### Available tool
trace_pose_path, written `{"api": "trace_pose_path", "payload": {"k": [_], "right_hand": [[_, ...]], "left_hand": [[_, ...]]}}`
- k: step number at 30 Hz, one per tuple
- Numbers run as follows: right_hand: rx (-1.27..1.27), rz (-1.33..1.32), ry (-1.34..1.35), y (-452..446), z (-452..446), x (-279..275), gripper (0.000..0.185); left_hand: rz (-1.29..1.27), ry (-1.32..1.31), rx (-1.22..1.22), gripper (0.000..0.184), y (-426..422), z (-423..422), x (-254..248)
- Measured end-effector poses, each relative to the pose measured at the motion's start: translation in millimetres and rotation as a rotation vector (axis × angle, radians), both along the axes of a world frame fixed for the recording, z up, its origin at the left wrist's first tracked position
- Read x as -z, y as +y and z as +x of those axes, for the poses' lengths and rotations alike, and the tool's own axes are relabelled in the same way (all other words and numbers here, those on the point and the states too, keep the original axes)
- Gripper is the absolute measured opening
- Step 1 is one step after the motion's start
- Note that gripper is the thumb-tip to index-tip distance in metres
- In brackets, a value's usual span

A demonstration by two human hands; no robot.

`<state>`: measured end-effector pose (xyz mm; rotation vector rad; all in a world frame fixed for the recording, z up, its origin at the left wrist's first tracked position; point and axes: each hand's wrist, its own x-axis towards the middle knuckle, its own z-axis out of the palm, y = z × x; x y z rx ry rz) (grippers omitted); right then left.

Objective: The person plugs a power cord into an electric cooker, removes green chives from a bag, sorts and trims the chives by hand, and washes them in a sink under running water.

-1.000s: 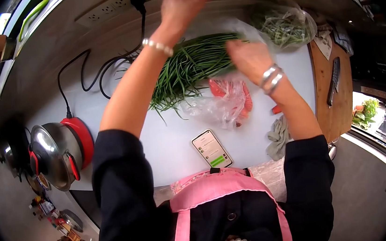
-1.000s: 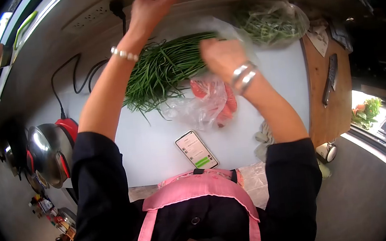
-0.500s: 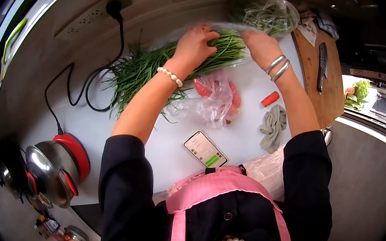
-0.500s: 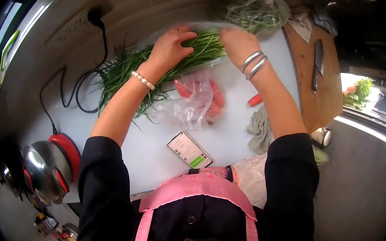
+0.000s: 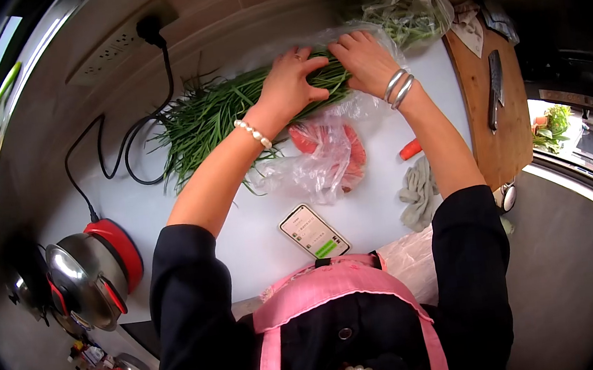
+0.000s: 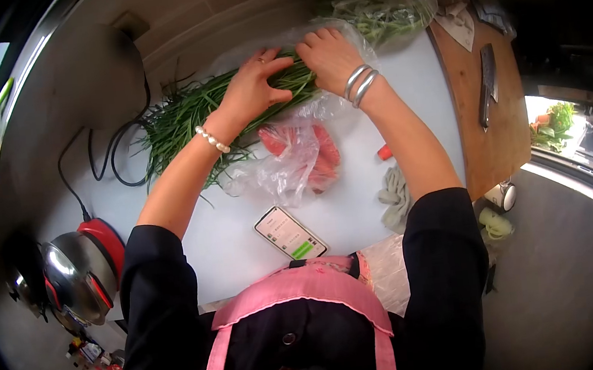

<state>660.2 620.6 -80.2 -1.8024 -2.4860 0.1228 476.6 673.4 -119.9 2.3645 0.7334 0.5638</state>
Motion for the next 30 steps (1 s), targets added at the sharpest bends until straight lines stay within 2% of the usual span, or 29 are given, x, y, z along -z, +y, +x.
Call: {"api": "trace_pose_path", "payload": {"k": [2,5,11,14,17,20,21,22,24,27,30], "right_hand": [[-0.026,0.016,-0.023,1.5,-2.7,-1.8,0.038],[-0.038,0.081,0.099,0.2,-3.6,-9.5,0.029],[0.052,-0.04,0.266,-4.3,1.4,-13.5,0.028],[0.084,-0.083,0.423,-6.1,3.5,-17.9,0.037],[0.261,-0.203,0.854,-13.1,10.6,-29.7,0.05],[0.344,-0.17,0.789,-19.7,29.3,-14.4,0.06],[0.286,-0.135,0.718,-21.1,32.2,-7.7,0.052],[0.244,-0.104,0.641,-23.2,34.8,-2.5,0.049],[0.161,-0.041,0.49,-26.2,24.9,-5.9,0.043],[0.183,0.003,0.628,-23.9,8.9,-7.0,0.036],[0.212,-0.028,0.778,-19.1,-12.4,-17.9,0.033]], "left_hand": [[-0.074,0.002,-0.047,0.057,-5.5,-3.2,-11.0],[-0.003,-0.015,-0.099,0.055,-15.2,2.1,-14.9],[0.068,0.008,-0.221,0.041,-16.9,13.2,-4.7],[0.327,-0.141,-0.238,0.027,-8.2,22.9,5.4],[0.062,-0.331,-0.177,0.024,-0.8,16.5,0.6],[-0.453,-0.256,-0.225,0.031,0.9,-1.1,-20.9],[-0.705,-0.235,-0.249,0.034,6.4,-6.3,-26.3],[-0.874,-0.365,-0.249,0.032,9.0,-10.5,-29.6],[-1.016,-0.384,-0.158,0.032,17.1,-19.8,-42.6],[-1.133,-0.45,-0.093,0.033,27.7,-26.1,-36.0],[-1.143,-0.462,-0.081,0.031,32.8,-26.2,-33.3]]}}
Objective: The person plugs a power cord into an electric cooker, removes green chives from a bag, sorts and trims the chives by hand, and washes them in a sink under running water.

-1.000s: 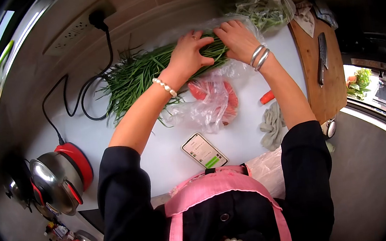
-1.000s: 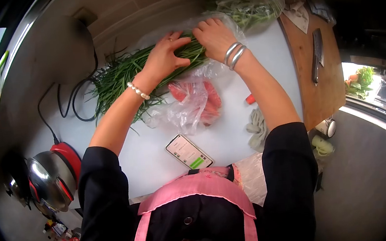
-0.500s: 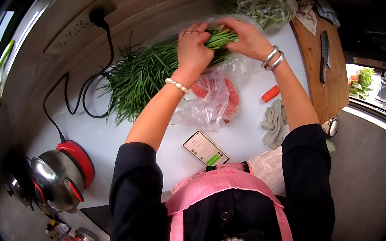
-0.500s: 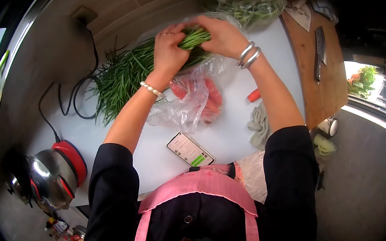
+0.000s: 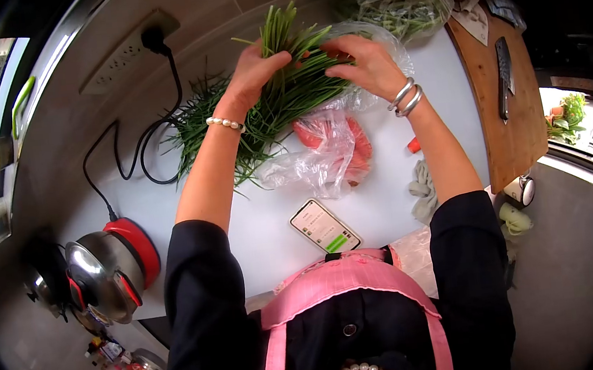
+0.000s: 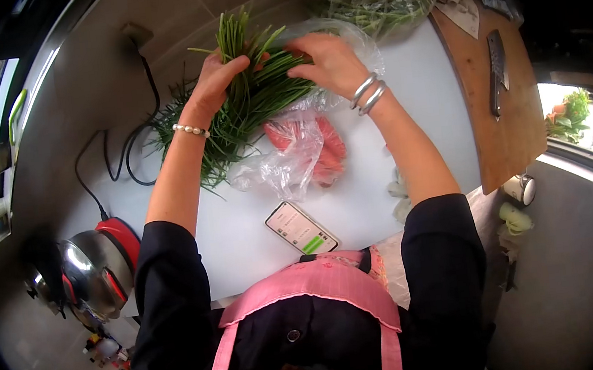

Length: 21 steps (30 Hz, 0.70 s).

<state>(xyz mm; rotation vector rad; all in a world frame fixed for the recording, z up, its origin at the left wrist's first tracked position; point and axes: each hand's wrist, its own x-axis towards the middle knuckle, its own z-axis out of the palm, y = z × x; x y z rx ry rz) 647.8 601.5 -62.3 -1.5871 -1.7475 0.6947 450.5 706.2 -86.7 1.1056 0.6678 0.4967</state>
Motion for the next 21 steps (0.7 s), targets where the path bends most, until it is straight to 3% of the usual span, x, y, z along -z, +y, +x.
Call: {"api": "trace_pose_path", "payload": {"k": [3,7,12,13,15,21], "right_hand": [[0.138,-0.128,0.227,9.2,-17.9,-1.8,0.027],[0.129,0.02,0.188,16.6,-30.1,-8.1,0.019],[0.227,-0.185,0.616,19.1,-24.1,-3.1,0.02],[0.207,-0.173,0.482,16.7,-20.2,3.3,0.024],[0.156,-0.207,0.505,11.5,-24.0,14.2,0.023],[0.265,-0.031,0.684,6.6,-50.2,8.1,0.017]], "left_hand": [[0.219,0.15,0.039,0.031,-4.0,5.1,-7.1],[0.582,0.499,0.138,0.03,-11.1,12.5,-25.1],[0.205,0.267,0.084,0.027,3.7,-3.5,-13.1],[0.106,0.197,0.073,0.026,7.4,-8.0,-9.4],[-0.046,0.124,0.074,0.028,13.6,-13.6,-8.2],[-0.052,0.102,0.067,0.049,10.0,-7.2,-8.6]]}}
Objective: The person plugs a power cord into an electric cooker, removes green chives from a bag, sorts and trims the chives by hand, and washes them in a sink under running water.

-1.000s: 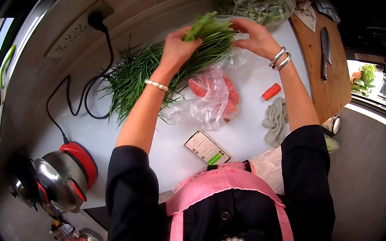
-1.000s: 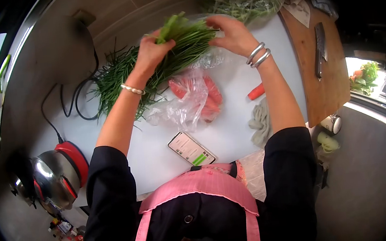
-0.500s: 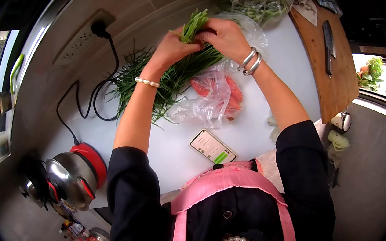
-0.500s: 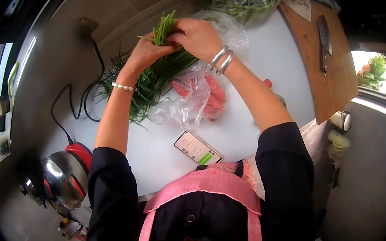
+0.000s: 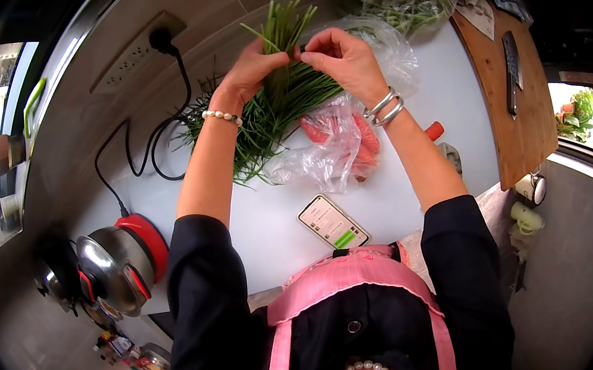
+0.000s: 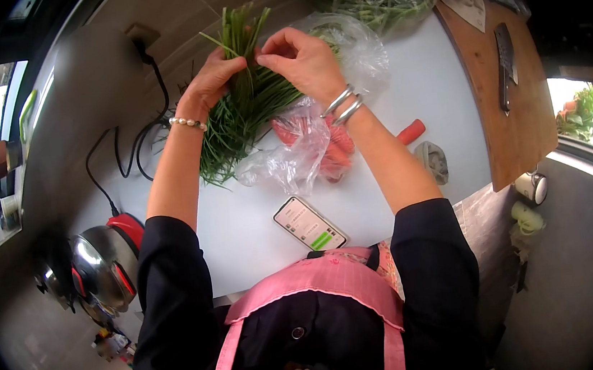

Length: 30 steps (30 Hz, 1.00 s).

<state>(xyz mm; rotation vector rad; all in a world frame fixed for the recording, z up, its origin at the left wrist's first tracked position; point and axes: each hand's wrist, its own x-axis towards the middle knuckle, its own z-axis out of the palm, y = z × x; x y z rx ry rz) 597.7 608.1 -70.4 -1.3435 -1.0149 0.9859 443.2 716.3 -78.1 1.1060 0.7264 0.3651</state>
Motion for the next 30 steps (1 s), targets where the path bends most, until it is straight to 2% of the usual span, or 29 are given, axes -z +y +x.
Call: {"api": "trace_pose_path", "payload": {"k": [3,6,9,12,15,16,19,20,23,24,27,28,30], "right_hand": [[0.06,0.067,-0.12,5.4,-9.9,-9.3,0.016],[0.066,0.047,-0.313,10.7,-14.5,-9.5,0.02],[0.056,0.148,-0.032,10.9,-11.8,-4.0,0.025],[0.114,0.033,0.025,0.2,11.3,12.0,0.036],[-0.083,0.094,-0.539,-13.7,-3.0,8.7,0.048],[-0.177,0.207,-0.691,-8.2,-9.7,23.0,0.065],[-0.28,0.359,-1.11,4.6,-35.8,26.4,0.073],[-0.288,0.417,-1.176,6.3,-40.4,25.6,0.07],[-0.185,0.419,-1.129,12.0,-45.0,15.8,0.054],[-0.119,0.353,-1.068,9.1,-43.3,8.7,0.038],[-0.047,0.456,-1.056,12.6,-30.2,-4.3,0.029],[0.006,0.606,-1.035,20.3,-29.1,-8.8,0.027],[-0.137,0.577,-1.126,32.3,-29.3,8.6,0.029]], "left_hand": [[0.021,0.05,0.026,0.055,-6.1,5.2,-7.6],[0.22,0.079,0.087,0.058,-7.4,12.3,-1.3],[0.15,0.212,-0.118,0.051,-3.6,10.1,3.6],[-0.041,0.055,-0.017,0.044,8.8,-13.3,-18.4],[0.07,-0.197,0.025,0.039,18.9,-36.0,-20.1],[0.115,-0.186,0.034,0.035,19.7,-41.9,-21.8],[0.119,-0.246,-0.05,0.017,11.0,-47.4,-40.0],[0.119,-0.253,0.008,0.015,14.0,-51.5,-41.1],[0.136,-0.256,0.018,0.017,11.0,-59.9,-41.0],[0.129,-0.245,0.041,0.02,11.6,-61.5,-38.3],[0.061,-0.325,0.033,0.025,13.7,-61.5,-26.0],[0.046,-0.363,0.04,0.027,14.9,-59.0,-21.2],[0.012,-0.431,0.058,0.029,14.5,-53.1,-14.4]]}}
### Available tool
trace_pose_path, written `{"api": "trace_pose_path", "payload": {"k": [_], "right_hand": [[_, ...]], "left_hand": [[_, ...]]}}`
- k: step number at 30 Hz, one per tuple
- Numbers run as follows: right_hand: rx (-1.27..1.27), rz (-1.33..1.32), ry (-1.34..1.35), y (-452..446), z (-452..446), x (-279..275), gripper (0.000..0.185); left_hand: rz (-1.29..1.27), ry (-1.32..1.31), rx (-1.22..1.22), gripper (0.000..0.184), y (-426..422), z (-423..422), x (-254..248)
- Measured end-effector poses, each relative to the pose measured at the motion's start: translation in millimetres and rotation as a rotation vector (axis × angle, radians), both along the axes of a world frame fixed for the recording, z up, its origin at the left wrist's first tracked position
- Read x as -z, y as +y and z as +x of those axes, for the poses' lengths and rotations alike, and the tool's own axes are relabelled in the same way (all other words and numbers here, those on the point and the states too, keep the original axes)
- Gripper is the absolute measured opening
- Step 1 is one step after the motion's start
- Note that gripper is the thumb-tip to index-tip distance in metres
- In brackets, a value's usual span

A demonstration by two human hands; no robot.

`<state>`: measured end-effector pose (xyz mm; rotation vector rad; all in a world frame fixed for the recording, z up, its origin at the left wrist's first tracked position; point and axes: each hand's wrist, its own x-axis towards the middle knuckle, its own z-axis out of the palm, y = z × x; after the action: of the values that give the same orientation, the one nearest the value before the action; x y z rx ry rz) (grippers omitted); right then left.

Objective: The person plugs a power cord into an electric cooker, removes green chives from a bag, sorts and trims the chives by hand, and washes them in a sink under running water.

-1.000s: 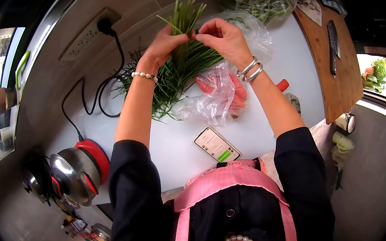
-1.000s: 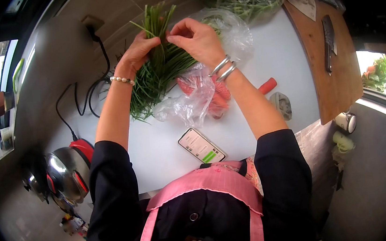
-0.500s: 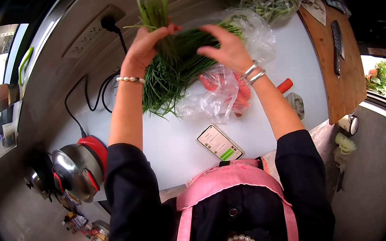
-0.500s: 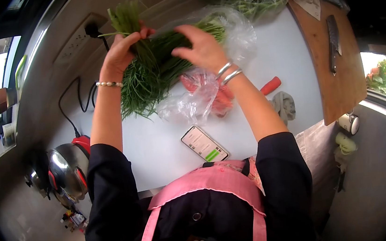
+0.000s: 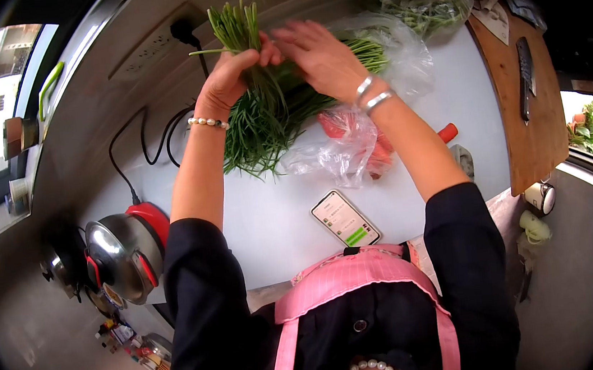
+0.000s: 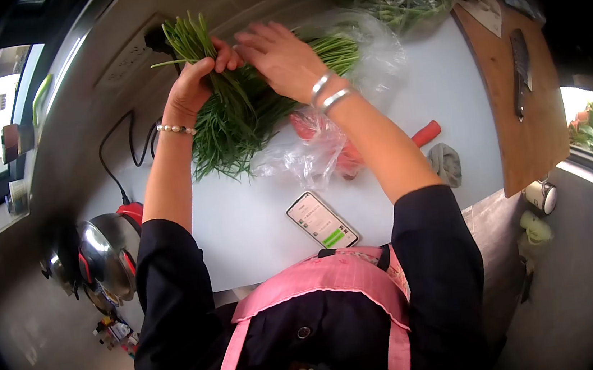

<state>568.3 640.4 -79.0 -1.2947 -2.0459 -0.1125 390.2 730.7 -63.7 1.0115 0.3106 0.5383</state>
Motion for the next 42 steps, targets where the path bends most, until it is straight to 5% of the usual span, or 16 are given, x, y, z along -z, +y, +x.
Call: {"api": "trace_pose_path", "payload": {"k": [1,4,7,8,11,17,21,30,37,41,42], "right_hand": [[-0.037,-0.036,-0.06,3.2,1.4,9.3,0.03],[-0.222,-0.682,-0.147,5.1,2.8,16.8,0.041],[-0.165,-0.539,-0.116,-15.9,1.6,29.2,0.055],[-0.13,-0.324,-0.093,-17.8,1.7,49.5,0.055],[-0.109,-0.283,-0.041,-16.5,2.4,56.8,0.052],[-0.108,-0.339,-0.002,-16.5,7.0,54.0,0.047],[-0.07,-0.305,-0.094,-17.6,4.7,55.7,0.045],[-0.074,-0.287,-0.165,-14.5,1.3,58.9,0.04],[-0.074,-0.393,-0.236,-14.3,-0.8,44.1,0.05],[-0.182,-0.18,0.2,-38.8,-12.9,-48.5,0.045],[-0.15,-0.267,0.492,-58.7,-22.1,-87.6,0.029]], "left_hand": [[0.019,0.043,0.01,0.031,-1.3,3.0,0.7],[0.074,0.173,0.023,0.036,-10.2,10.2,-3.1],[0.1,0.22,0.041,0.035,-7.7,9.1,3.5],[0.135,0.271,0.028,0.033,-9.4,10.5,-0.4],[0.293,0.337,-0.008,0.032,-9.5,7.2,-10.1],[0.2,0.045,-0.296,0.025,-6.4,-35.7,-46.2],[0.174,-0.328,-0.231,0.022,-3.0,-69.8,-85.8],[0.185,-0.699,-0.324,0.019,-22.0,-174.9,-225.8],[0.027,-1.115,-0.315,0.022,-73.9,-196.9,-253.1],[-0.12,-1.199,-0.33,0.022,-103.9,-192.2,-241.5],[-0.165,-1.209,-0.299,0.023,-112.3,-183.8,-238.5]]}}
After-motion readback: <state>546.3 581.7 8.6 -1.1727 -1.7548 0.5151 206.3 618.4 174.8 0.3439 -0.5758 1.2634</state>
